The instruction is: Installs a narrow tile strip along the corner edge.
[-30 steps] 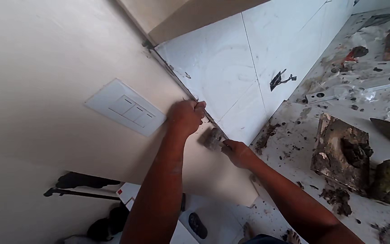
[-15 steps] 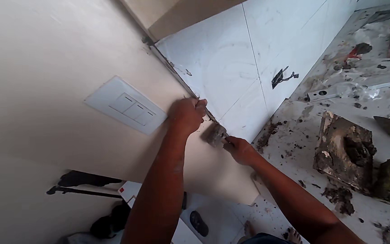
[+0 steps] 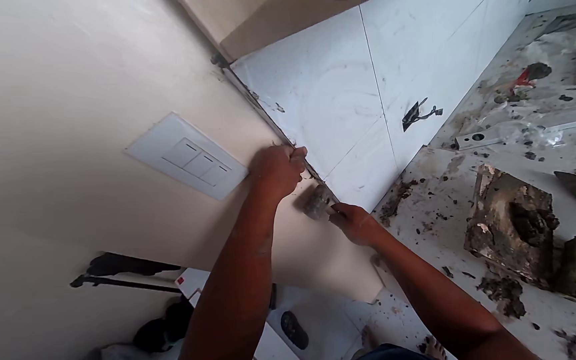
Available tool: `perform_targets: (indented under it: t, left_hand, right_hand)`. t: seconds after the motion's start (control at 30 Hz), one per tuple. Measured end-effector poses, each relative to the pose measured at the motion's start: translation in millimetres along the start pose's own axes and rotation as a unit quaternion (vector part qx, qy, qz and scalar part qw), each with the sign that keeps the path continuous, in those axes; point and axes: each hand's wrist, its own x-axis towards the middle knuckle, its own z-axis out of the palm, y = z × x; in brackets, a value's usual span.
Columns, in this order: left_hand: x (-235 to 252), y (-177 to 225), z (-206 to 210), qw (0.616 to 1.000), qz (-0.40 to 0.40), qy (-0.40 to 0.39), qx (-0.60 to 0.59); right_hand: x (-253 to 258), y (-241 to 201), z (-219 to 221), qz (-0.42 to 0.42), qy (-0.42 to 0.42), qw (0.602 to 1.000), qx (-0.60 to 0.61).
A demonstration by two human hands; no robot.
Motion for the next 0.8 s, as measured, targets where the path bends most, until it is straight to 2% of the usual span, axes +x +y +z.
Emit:
perform_targets:
  t: [0.23,0.37,0.6,0.8]
  left_hand:
    - [0,0,-1,1.0,-0.001,-0.008,0.004]
    - [0,0,-1,1.0,0.004,-0.006,0.007]
    - [1,0,0,1.0,-0.001,-0.007,0.001]
    - [1,-1,0,1.0,-0.003,-0.004,-0.004]
  right_hand:
    - [1,-11,0,-0.015,-0.015,1.0,0.007]
    - [6,-11,1,0.002,0.01,1.0,0.017]
    - [5,-8,-1,-0.009,0.005,1.0,0.014]
    - [-1,0,0,0.018,-0.027,0.999,-0.008]
